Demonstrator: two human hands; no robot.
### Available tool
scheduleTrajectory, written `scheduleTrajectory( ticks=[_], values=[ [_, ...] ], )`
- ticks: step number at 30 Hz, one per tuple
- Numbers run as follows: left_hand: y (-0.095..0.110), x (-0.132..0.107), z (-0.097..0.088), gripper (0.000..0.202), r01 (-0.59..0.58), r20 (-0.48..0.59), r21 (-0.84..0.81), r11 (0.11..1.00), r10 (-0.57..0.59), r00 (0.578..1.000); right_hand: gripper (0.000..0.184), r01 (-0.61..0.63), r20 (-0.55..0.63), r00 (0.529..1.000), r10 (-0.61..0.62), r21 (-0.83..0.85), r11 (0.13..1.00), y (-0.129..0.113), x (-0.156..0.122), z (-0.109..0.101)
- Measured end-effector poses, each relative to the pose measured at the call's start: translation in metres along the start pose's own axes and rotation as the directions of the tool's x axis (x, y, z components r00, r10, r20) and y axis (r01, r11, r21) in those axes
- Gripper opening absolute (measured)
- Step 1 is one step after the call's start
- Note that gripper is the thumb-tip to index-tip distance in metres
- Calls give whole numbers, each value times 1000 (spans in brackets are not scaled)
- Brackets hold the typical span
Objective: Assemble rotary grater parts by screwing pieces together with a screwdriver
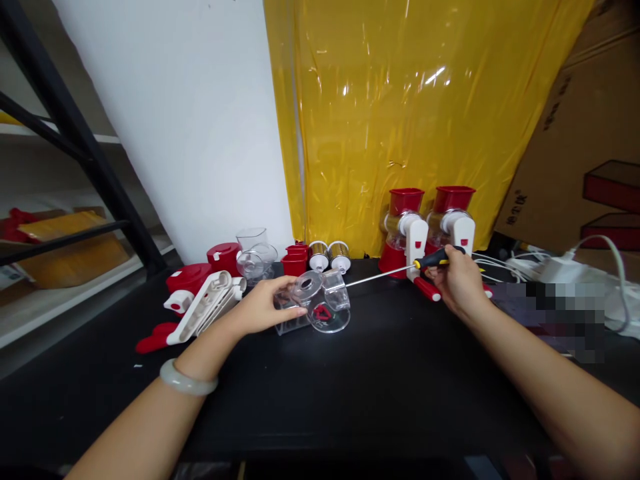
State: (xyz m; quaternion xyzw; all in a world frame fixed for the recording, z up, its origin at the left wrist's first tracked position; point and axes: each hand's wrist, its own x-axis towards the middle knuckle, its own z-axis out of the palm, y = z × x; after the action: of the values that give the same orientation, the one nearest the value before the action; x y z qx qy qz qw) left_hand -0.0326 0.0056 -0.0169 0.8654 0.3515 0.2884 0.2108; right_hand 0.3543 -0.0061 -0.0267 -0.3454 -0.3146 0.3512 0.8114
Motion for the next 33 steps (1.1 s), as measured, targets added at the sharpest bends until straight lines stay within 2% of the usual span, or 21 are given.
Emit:
scheduleTrajectory(
  ticks=[6, 11, 16, 18, 25, 29, 33],
  values=[
    [-2, 0, 0, 53, 4, -7, 15, 1000, -4, 1000, 32, -21, 1, 1000, 21, 51, 998, -3, -2, 0],
    [-4, 0, 1, 53, 3, 1, 0, 1000, -3, 1000, 25, -129, 15, 992, 129, 78, 988, -6, 2, -6],
    [-4, 0, 1, 51, -6, 0, -3, 1000, 6, 1000, 48, -178, 40, 983, 179, -27, 984, 0, 6, -10],
    [-4, 0, 0, 51, -1, 2, 2, 1000, 1, 1000, 49, -161, 40, 986, 163, -49, 986, 2, 6, -10],
    [-2, 0, 0, 53, 7, 2, 5, 1000, -7, 1000, 29, -215, -82, 973, 214, 2, 977, -2, 3, -3],
    [-3, 0, 1, 52, 12, -3, 11, 1000, -12, 1000, 24, -212, -56, 975, 213, 18, 977, -5, 3, -3],
    [-2, 0, 1, 52, 9, 2, 4, 1000, -9, 1000, 16, -67, -19, 998, 66, -53, 996, -4, 8, -12]
  ],
)
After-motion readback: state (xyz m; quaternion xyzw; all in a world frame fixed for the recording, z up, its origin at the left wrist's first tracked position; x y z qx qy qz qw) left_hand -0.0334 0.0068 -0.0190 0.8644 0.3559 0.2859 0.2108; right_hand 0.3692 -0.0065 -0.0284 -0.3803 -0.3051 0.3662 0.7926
